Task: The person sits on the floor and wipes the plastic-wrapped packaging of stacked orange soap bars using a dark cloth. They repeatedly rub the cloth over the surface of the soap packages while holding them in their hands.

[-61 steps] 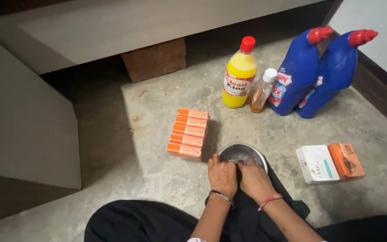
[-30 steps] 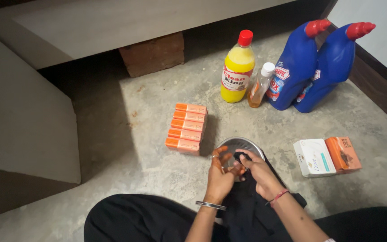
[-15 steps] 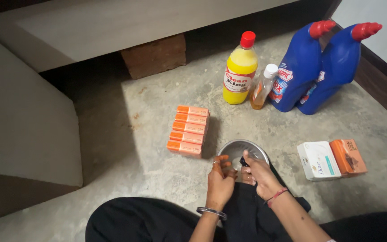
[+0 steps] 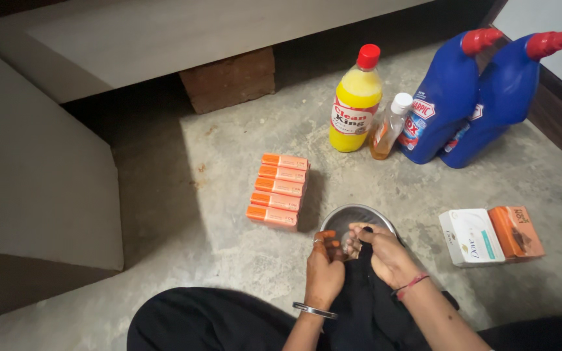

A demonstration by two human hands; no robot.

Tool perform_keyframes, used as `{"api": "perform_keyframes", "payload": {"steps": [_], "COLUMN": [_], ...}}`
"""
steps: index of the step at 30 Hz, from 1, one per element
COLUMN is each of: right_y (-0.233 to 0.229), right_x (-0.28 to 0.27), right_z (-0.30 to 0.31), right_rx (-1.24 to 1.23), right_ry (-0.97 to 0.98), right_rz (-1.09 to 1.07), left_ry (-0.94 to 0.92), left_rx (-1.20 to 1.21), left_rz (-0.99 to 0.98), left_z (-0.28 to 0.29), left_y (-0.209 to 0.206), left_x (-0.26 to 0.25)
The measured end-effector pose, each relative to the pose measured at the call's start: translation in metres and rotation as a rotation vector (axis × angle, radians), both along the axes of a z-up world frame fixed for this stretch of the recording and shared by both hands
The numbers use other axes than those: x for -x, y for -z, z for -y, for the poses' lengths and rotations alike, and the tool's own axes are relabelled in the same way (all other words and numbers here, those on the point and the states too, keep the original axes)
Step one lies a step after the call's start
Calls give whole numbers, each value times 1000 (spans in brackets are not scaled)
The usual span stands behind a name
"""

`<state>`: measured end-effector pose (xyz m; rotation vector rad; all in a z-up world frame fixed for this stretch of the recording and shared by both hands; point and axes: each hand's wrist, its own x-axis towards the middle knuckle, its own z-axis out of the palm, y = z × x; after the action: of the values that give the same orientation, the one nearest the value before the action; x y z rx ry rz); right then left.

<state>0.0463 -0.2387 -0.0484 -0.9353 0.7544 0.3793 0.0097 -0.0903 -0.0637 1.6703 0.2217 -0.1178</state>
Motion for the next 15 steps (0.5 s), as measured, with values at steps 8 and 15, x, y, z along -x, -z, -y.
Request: {"api": "perform_keyframes", "payload": {"steps": [8, 15], "right_y": [19, 10], "right_x": [-4, -6], "right_z": [5, 2], "right_rx": [22, 110], "right_ry": [-132, -196], "right_rz": [97, -6], "left_ry": [-6, -6], "left_rx": [-4, 61], "left_rz": [-17, -6], "left_z": [-2, 3], "left_y": [-5, -7], "left_x": [-1, 3]}}
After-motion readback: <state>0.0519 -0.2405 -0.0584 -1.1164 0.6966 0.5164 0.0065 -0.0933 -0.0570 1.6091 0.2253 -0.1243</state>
